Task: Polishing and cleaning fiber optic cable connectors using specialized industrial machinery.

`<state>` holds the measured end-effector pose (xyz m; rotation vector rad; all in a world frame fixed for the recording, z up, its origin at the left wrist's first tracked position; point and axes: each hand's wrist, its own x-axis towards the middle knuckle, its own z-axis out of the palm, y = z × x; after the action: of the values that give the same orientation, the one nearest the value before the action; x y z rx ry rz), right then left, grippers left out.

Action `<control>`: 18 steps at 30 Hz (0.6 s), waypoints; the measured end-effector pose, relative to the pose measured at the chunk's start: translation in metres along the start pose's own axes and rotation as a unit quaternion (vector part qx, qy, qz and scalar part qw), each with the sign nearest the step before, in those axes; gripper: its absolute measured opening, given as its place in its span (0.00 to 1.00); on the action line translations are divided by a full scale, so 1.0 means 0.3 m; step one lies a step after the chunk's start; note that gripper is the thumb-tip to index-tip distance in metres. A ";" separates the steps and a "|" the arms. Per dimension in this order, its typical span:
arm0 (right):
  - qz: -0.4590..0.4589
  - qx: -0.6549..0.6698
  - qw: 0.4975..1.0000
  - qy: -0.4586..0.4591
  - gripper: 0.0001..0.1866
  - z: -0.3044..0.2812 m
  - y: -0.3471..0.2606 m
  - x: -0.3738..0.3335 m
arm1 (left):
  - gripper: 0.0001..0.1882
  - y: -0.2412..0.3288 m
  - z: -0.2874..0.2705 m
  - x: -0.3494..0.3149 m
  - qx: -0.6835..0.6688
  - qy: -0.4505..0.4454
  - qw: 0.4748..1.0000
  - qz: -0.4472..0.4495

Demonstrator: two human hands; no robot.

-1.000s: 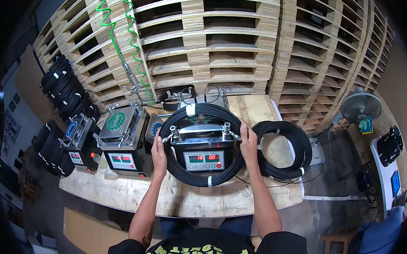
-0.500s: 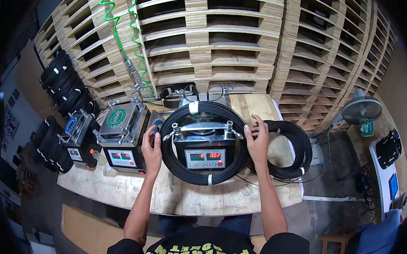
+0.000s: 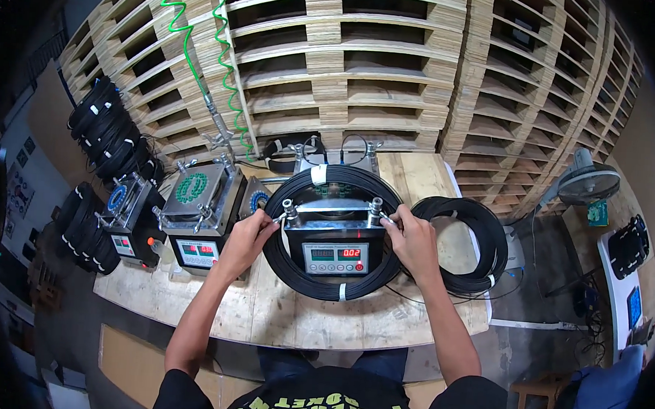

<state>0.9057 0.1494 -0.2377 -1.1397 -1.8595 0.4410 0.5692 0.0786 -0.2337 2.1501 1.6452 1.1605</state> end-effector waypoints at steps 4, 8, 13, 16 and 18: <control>0.015 0.032 0.999 -0.014 0.12 -0.008 0.009 0.015 | 0.11 -0.004 -0.027 0.020 0.060 -0.038 0.995 0.065; 0.041 0.073 0.990 -0.112 0.14 -0.038 0.043 0.067 | 0.08 -0.064 -0.111 0.082 -0.190 -0.189 0.958 -0.098; 0.026 0.115 0.992 -0.045 0.16 -0.007 0.246 0.253 | 0.16 -0.181 -0.148 0.263 -0.268 -0.146 0.930 -0.203; 0.037 0.181 0.982 -0.038 0.12 0.073 0.385 0.439 | 0.21 -0.259 -0.043 0.411 -0.287 -0.058 0.924 -0.245; 0.029 0.161 0.986 -0.033 0.12 0.132 0.405 0.544 | 0.24 -0.324 0.021 0.494 -0.305 -0.004 0.910 -0.280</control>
<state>0.9070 0.3556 -0.2595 -0.9689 -1.7363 0.7911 0.5136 0.2469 -0.2258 1.1953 1.4741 1.2430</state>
